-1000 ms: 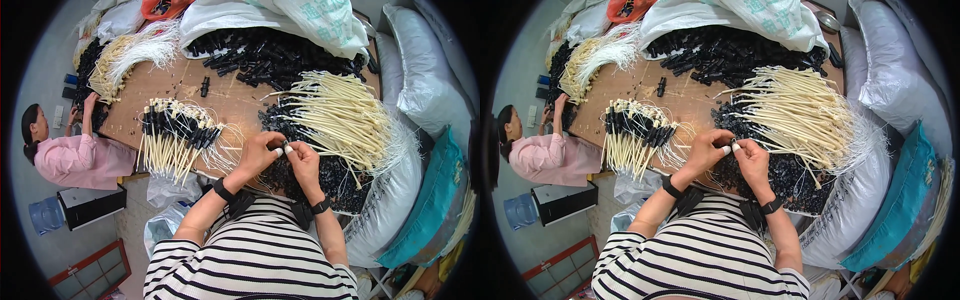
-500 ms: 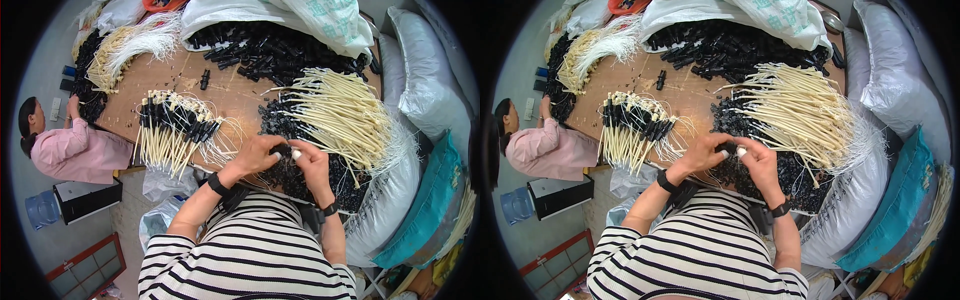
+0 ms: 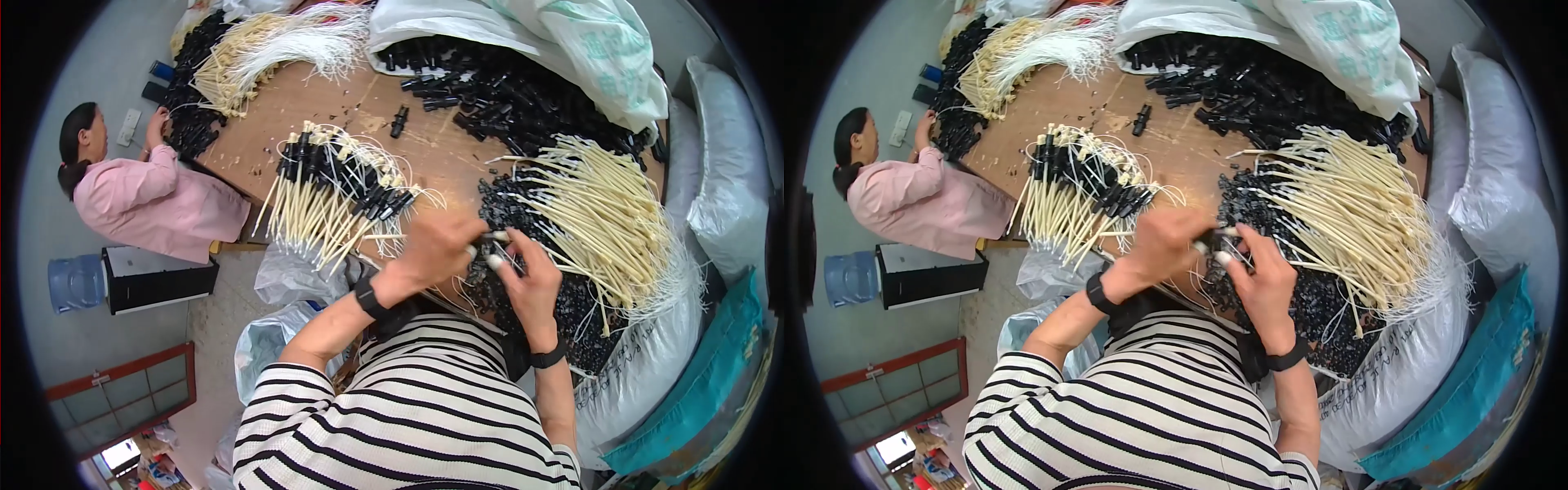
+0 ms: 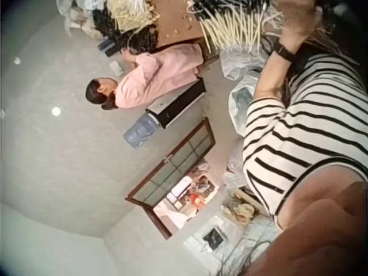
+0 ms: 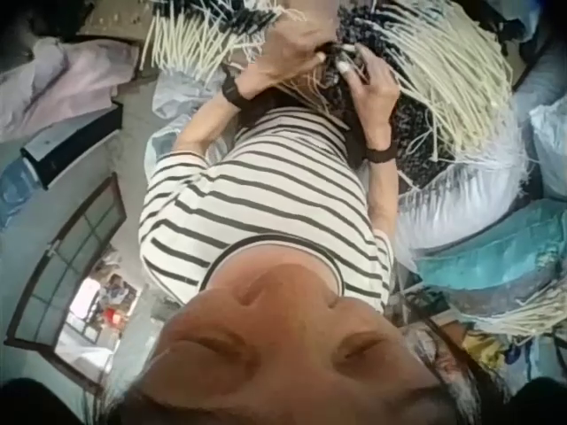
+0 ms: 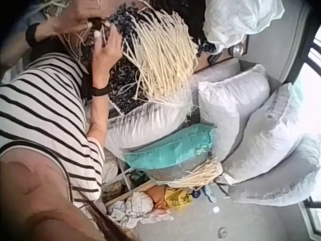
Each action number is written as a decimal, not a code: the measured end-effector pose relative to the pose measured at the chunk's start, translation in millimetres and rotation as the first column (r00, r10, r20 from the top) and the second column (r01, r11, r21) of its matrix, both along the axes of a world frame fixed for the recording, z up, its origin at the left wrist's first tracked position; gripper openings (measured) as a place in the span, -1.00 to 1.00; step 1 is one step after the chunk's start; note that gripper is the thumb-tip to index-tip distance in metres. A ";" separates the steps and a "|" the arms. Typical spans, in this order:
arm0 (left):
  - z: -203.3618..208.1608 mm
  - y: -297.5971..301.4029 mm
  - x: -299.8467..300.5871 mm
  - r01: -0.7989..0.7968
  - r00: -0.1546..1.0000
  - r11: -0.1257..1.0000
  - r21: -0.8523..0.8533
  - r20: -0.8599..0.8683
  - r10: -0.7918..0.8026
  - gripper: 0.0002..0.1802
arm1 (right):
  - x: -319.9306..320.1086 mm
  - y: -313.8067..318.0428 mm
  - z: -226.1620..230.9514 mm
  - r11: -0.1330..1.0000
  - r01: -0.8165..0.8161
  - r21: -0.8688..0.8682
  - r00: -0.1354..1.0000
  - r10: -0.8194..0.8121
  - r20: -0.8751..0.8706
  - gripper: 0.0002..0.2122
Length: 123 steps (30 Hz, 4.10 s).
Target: The person picks up a white cord and a black plastic connector, threads the cord through the connector, and then places the assembly onto a pile on the workbench.
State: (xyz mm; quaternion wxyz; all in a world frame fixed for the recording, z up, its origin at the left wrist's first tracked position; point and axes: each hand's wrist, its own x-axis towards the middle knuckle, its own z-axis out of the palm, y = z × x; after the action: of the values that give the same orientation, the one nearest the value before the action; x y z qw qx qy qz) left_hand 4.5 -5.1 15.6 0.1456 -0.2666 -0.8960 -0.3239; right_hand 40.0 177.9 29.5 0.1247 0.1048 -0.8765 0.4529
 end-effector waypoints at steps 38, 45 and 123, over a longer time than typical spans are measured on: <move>-31.4 4.6 -31.5 -0.143 0.495 0.894 0.425 0.812 -0.308 -0.56 | -27.8 101.6 6.7 0.773 0.145 0.617 0.950 0.067 -0.306 -0.82; -38.4 1.4 -25.2 -0.217 0.554 0.840 0.498 0.771 -0.314 -0.52 | -6.9 76.3 4.9 0.840 0.014 0.542 0.978 0.102 -0.183 -0.74; -7.8 21.2 7.6 0.159 0.946 0.937 0.312 0.223 -0.235 -0.80 | 13.6 16.4 -19.0 0.983 -0.147 0.109 0.987 0.139 0.081 -0.83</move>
State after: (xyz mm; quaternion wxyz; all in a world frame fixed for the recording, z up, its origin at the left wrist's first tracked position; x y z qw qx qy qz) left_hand 12.1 16.0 7.7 0.0326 -0.2872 -0.8184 -0.4966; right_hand 53.6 194.3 10.5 0.0537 0.1578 -0.8953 0.4131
